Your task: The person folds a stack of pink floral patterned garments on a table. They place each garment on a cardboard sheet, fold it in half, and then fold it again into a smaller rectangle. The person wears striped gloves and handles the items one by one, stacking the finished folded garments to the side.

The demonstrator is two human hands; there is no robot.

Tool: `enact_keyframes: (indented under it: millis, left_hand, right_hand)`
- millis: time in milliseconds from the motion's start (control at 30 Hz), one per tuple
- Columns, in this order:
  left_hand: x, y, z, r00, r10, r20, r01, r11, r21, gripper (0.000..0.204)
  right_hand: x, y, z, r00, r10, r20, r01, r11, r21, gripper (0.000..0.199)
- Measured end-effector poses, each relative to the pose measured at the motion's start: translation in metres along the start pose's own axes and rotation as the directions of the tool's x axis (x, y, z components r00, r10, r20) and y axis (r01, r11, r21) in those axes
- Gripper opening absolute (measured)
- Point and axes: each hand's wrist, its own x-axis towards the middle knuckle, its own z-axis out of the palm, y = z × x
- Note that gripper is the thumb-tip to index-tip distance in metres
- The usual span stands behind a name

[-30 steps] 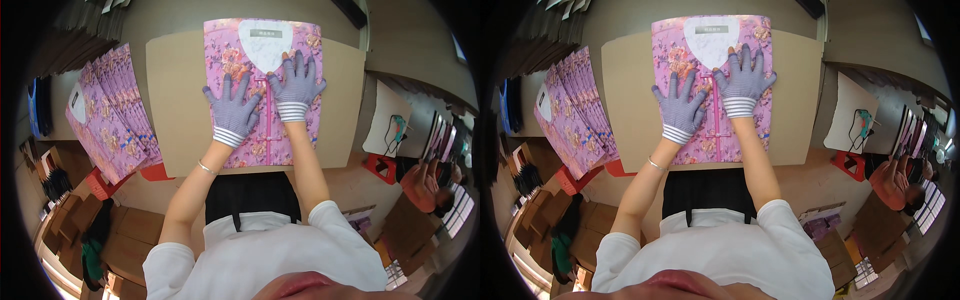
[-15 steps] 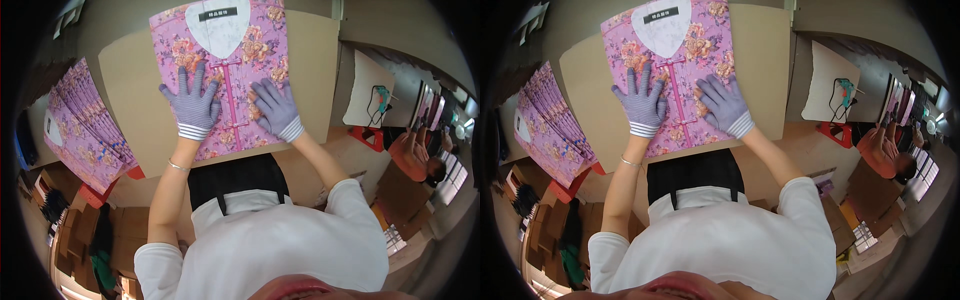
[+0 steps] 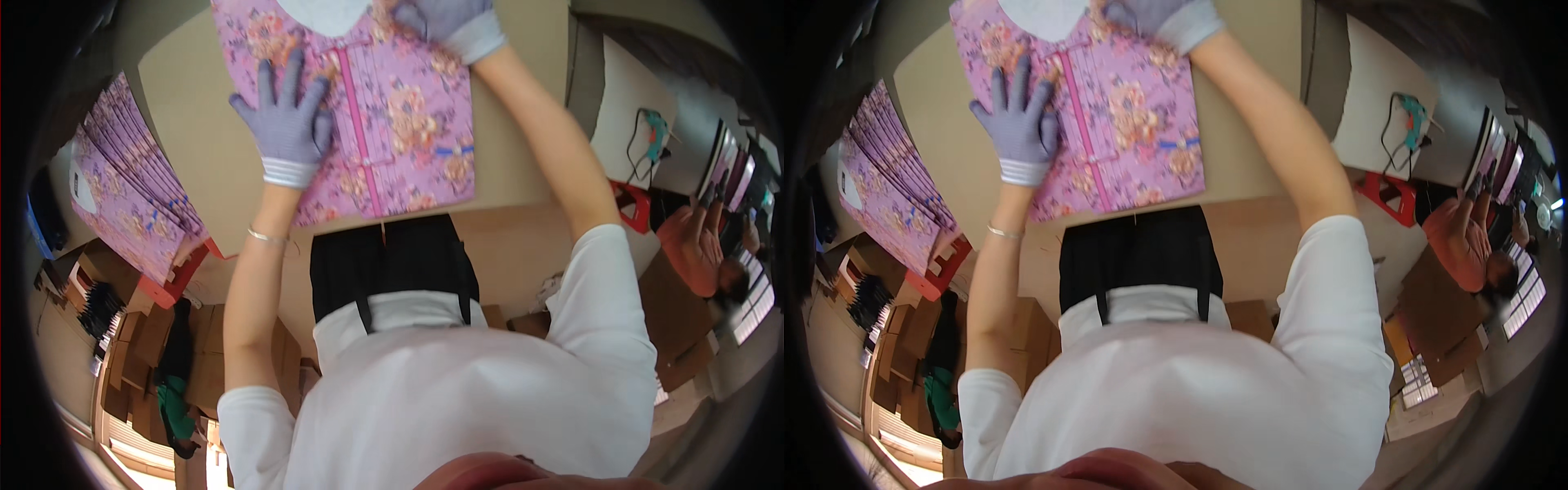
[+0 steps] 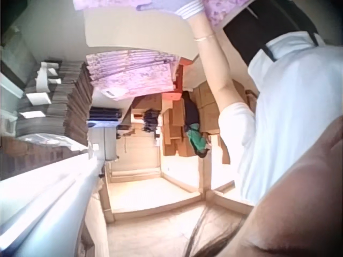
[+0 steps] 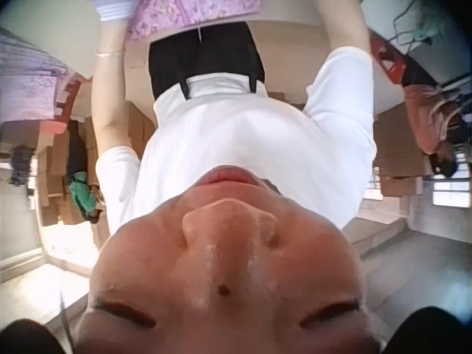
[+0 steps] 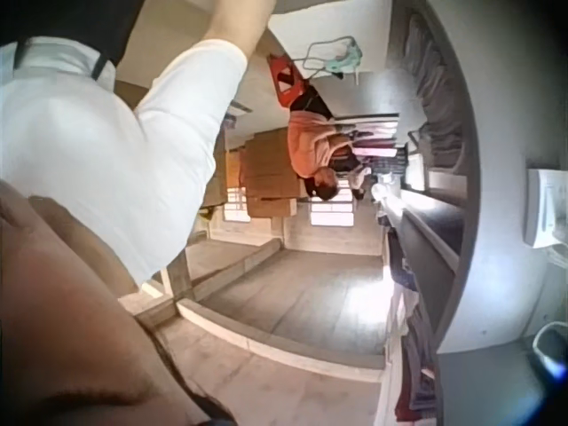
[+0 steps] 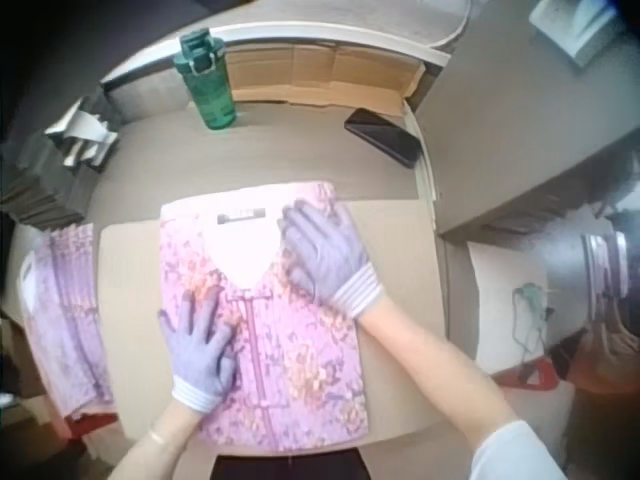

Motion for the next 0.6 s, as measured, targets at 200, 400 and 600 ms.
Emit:
enact_keyframes:
  millis: [200,400,600]
  left_hand:
    - [0.002,-0.004,0.021,0.991,0.073,-0.108,-0.067,0.996,0.058,0.041]
    - [-0.02,0.0,0.022,0.985,0.134,-0.106,-0.127,0.989,0.073,0.041]
    - [-0.067,0.011,0.014,0.99,0.118,-0.073,-0.121,0.992,-0.044,0.04]
  right_hand:
    - [-0.153,-0.17,-0.079,0.945,0.114,0.306,-0.195,0.948,0.251,0.043]
    - [-0.182,-0.262,-0.144,0.805,0.407,0.431,-0.593,0.58,0.559,0.023]
    - [-0.181,-0.241,-0.126,0.283,0.719,0.635,-0.794,-0.196,0.576,0.022]
